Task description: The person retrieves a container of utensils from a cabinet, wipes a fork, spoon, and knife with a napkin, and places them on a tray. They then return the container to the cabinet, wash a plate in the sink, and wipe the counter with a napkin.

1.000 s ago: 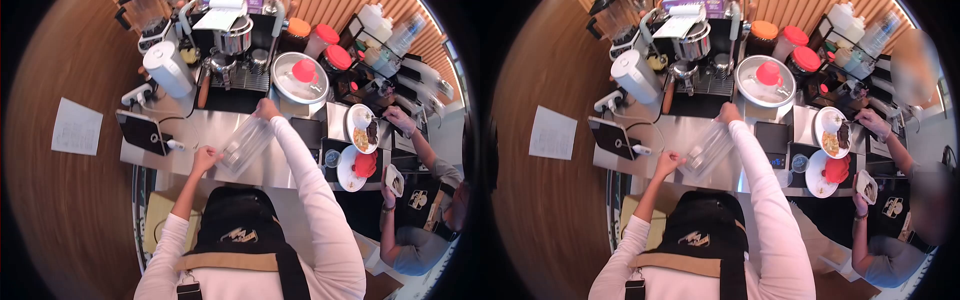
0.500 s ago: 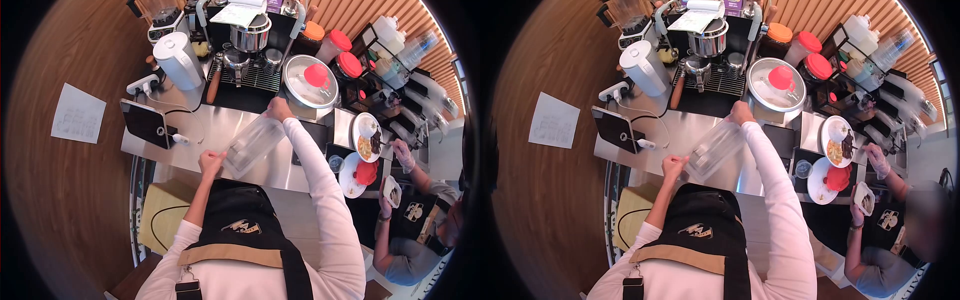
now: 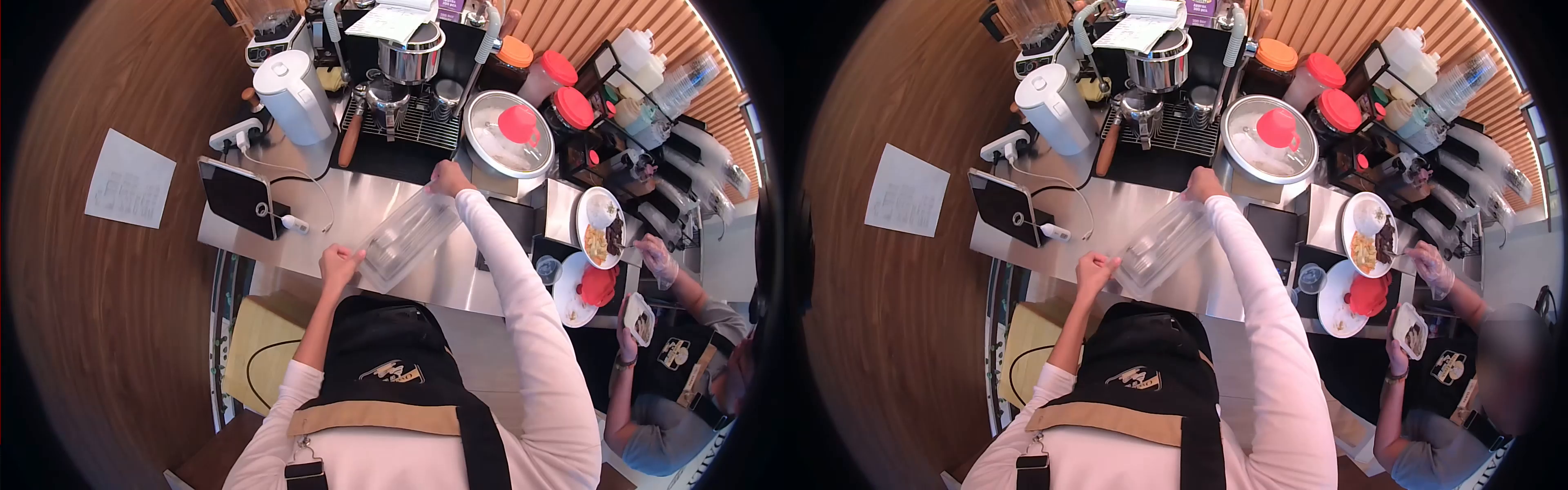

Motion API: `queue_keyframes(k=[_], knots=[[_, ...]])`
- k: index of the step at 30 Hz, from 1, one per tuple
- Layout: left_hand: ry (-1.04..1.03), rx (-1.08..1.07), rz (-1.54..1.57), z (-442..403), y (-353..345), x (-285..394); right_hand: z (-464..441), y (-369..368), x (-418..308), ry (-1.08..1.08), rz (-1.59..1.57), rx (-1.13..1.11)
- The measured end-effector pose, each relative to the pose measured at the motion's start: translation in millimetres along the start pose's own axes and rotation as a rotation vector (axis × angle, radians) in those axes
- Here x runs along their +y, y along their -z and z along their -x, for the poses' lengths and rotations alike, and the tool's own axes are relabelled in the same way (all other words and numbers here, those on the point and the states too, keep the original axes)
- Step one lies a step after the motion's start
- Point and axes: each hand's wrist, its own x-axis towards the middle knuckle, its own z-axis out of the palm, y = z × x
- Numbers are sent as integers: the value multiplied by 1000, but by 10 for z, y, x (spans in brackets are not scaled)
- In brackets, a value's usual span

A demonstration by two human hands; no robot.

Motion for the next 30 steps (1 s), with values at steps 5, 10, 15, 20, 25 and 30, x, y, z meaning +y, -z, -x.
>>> queue_keyframes(k=[5, 10, 15, 20, 25, 30], knots=[[46, -93, 9, 36, 20, -22, 395, -114, -7, 174, -71, 422], [326, -375, 461, 0, 131, -78, 1123, -452, 262, -107, -260, 818], [548, -581, 668, 533, -268, -156, 991, -389, 550, -365, -668, 419], [330, -340, 408, 715, -366, 30, 963, -150, 385, -466, -520, 327], [224, -238, 166, 744, -440, 86, 958, 70, 140, -588, -356, 197], [262, -203, 51, 787, -476, 192, 937, 140, 121, -625, -382, 227]])
